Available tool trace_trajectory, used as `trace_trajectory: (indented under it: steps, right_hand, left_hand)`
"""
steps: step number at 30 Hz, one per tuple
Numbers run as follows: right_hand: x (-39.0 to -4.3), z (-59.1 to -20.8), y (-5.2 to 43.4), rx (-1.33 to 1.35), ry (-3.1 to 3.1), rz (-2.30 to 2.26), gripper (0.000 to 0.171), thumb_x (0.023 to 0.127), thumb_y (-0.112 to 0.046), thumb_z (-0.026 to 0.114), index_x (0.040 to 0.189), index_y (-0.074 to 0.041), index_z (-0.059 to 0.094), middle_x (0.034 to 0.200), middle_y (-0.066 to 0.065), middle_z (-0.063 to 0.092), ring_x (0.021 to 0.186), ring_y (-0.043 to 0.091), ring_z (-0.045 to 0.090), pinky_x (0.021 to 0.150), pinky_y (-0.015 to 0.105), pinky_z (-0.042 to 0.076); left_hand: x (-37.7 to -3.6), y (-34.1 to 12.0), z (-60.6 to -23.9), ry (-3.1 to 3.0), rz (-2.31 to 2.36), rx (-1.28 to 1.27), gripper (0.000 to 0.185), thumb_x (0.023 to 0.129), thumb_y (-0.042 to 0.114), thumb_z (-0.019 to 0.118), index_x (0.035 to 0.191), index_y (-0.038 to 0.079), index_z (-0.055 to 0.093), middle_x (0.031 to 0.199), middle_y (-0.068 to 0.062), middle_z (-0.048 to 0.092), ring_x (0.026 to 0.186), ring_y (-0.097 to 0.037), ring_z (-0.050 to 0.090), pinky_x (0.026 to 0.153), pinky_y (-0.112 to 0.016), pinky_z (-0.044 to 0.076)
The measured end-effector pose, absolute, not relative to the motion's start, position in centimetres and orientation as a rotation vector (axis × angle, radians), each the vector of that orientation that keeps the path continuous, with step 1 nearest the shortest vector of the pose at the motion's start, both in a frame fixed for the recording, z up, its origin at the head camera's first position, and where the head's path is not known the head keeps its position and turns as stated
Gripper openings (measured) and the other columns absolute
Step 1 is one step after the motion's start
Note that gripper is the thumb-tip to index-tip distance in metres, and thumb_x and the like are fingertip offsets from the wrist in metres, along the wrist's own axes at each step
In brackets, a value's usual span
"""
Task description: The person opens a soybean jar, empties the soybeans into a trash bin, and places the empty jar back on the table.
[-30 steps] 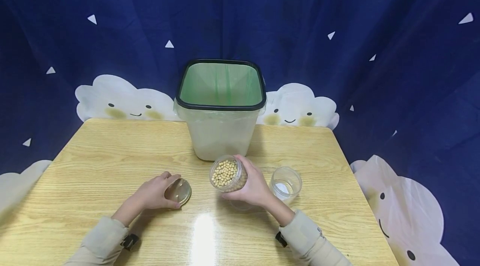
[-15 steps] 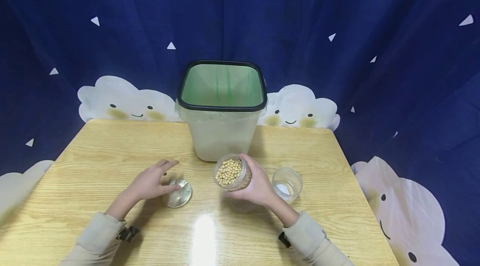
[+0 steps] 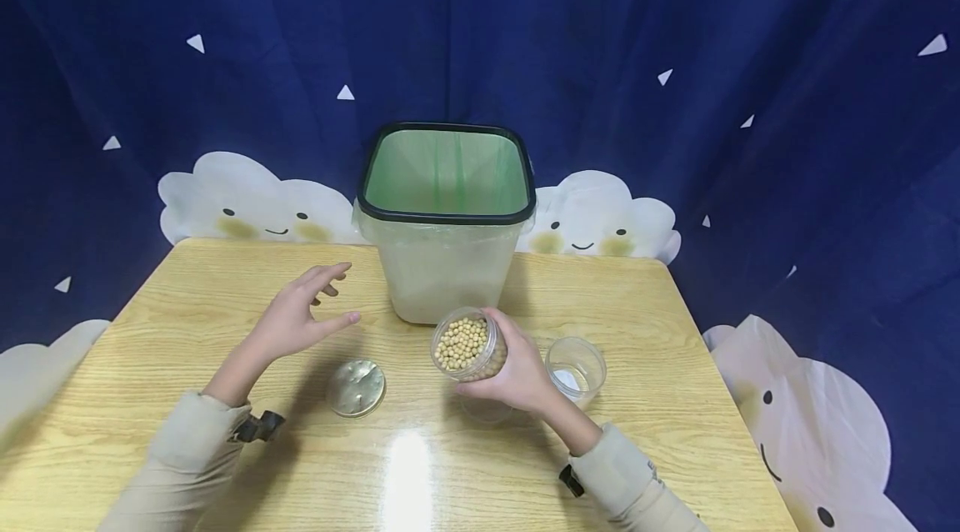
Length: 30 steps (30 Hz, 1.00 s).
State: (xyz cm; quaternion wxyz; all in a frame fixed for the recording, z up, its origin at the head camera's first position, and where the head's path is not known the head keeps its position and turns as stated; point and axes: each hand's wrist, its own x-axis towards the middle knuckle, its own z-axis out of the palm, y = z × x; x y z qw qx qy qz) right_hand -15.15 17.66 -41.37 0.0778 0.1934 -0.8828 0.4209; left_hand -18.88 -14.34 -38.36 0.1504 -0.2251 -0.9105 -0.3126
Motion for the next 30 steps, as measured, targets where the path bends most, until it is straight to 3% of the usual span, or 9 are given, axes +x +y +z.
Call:
trace_trajectory:
  steps: [13, 22, 30]
  right_hand:
    - [-15.1, -41.2, 17.5, 0.564, -2.651, 1.244, 0.097, 0.046, -0.026, 0.088, 0.13, -0.011, 0.042, 0.116, 0.015, 0.055, 0.102, 0.034, 0.053, 0.084, 0.053, 0.043]
    - [-15.2, -41.4, 17.5, 0.549, -2.665, 1.234, 0.099, 0.046, -0.028, 0.089, 0.131, -0.009, 0.041, 0.117, 0.015, 0.055, 0.103, 0.034, 0.053, 0.085, 0.052, 0.043]
    - [-15.3, -41.0, 17.4, 0.568, -2.644, 1.273, 0.097, 0.047, -0.026, 0.089, 0.13, -0.01, 0.042, 0.116, 0.015, 0.055, 0.102, 0.034, 0.054, 0.085, 0.052, 0.043]
  left_hand:
    - [-21.2, -12.6, -35.7, -2.393, -1.288, -0.533, 0.072, 0.075, 0.02, 0.073, 0.136, 0.006, 0.038, 0.12, -0.016, 0.05, 0.095, -0.032, 0.057, 0.07, -0.046, 0.049]
    - [-23.5, -10.8, -33.8, -2.373, -1.484, -0.384, 0.082, 0.078, 0.027, 0.069, 0.145, 0.014, 0.022, 0.137, -0.015, 0.034, 0.117, -0.032, 0.045, 0.081, -0.049, 0.046]
    - [-25.1, -9.8, -32.8, -2.336, -1.509, -0.356, 0.079, 0.08, 0.031, 0.065, 0.144, 0.01, 0.024, 0.137, -0.019, 0.036, 0.114, -0.035, 0.044, 0.089, -0.047, 0.04]
